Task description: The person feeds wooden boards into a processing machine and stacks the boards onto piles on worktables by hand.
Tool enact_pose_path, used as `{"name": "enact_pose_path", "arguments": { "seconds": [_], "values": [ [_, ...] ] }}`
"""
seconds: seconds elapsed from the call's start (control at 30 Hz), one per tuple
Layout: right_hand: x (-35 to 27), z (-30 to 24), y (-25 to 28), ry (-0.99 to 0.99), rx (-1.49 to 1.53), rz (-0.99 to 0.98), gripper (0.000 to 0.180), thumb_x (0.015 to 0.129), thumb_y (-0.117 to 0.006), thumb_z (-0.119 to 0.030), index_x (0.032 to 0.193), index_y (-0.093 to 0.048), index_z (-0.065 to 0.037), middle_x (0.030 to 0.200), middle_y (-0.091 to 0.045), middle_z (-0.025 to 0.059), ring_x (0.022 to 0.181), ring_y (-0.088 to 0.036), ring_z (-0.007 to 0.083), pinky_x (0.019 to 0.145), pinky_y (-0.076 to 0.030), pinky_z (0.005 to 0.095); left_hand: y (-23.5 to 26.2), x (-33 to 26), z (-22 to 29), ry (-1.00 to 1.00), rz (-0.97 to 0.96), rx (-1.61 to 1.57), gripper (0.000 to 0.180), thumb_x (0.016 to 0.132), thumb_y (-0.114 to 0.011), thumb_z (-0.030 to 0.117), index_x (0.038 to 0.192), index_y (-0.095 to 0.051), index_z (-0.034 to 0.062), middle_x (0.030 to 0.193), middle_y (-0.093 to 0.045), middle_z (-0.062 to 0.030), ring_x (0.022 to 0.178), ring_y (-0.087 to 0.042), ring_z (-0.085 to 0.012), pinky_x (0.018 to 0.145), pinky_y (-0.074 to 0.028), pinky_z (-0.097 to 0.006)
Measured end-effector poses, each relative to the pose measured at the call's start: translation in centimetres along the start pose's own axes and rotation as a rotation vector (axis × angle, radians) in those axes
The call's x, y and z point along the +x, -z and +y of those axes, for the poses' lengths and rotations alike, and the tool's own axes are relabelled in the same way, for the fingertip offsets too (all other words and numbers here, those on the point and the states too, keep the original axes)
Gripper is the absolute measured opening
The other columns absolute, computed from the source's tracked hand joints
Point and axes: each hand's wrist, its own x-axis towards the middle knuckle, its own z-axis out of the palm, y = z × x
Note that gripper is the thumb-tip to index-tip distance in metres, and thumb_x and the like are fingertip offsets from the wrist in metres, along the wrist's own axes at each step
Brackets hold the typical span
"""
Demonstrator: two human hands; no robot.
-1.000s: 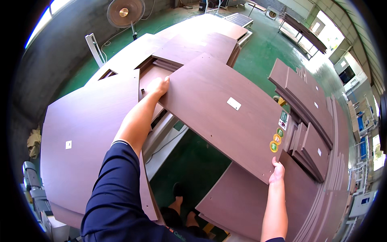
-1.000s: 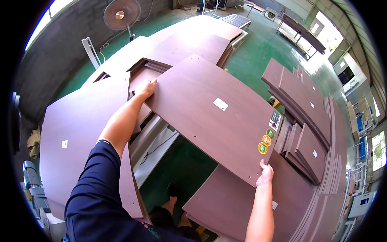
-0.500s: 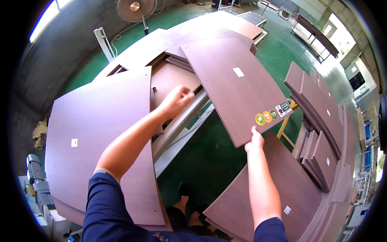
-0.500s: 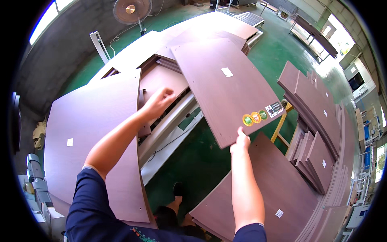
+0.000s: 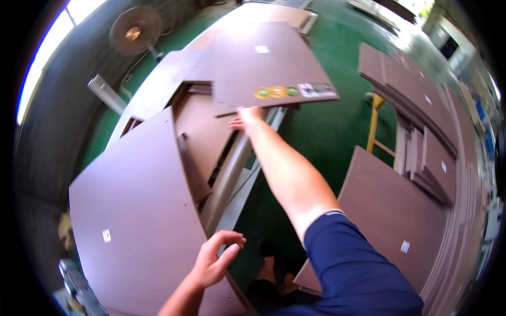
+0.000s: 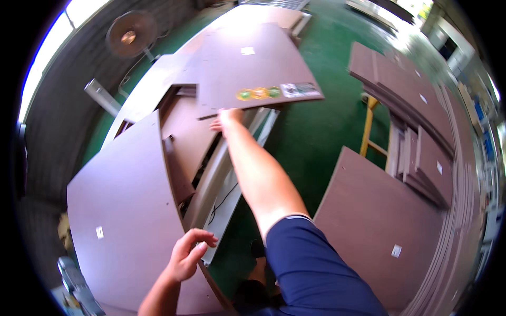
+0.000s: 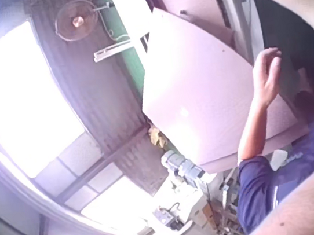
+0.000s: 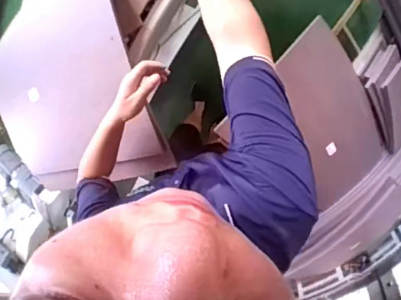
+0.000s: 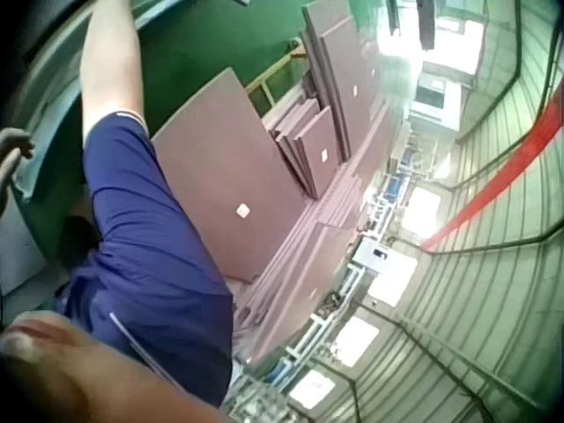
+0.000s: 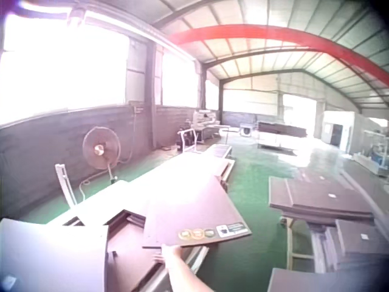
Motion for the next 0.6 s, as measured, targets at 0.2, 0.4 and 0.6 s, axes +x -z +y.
{"name": "enact_pose_path", "arguments": {
  "seconds": [0.2,0.4,0.6],
  "values": [
    [-13.4,5.6,2.7,0.182,-0.089,-0.478,0.015,0.090,-0.060,-0.019,0.091,-0.057,-0.004,0.077,-0.064,0.0101,0.061,-0.062,0.0179,0.054,-0.050,0.0308,-3.7,0.9,-1.3,0.085,-0.076,-0.016,0.023,0.092,-0.049,0.010,0.110,-0.056,-0.0036,0.098,-0.064,-0.0107,0.089,-0.059,-0.0163,0.084,-0.046,-0.029],
    [-39.3,14.3,31.6,0.146,0.068,0.092,0.013,0.094,-0.055,-0.018,0.099,-0.057,-0.006,0.085,-0.063,0.0049,0.075,-0.059,0.0104,0.064,-0.049,0.0244,-13.7,3.6,-0.9,0.128,-0.340,-0.034,0.023,0.097,-0.045,0.016,0.109,-0.055,-0.0019,0.095,-0.062,-0.0102,0.087,-0.059,-0.0167,0.083,-0.046,-0.030],
    [-59.8,19.5,40.4,0.236,0.248,0.766,0.018,0.092,-0.056,-0.017,0.104,-0.058,-0.004,0.087,-0.066,0.0094,0.077,-0.062,0.0154,0.069,-0.051,0.0287,-21.8,-0.1,-0.1,0.221,-0.473,-0.042,0.030,0.098,-0.046,0.023,0.112,-0.055,-0.0019,0.098,-0.063,-0.0120,0.087,-0.060,-0.0192,0.083,-0.047,-0.032]
  ]
}}
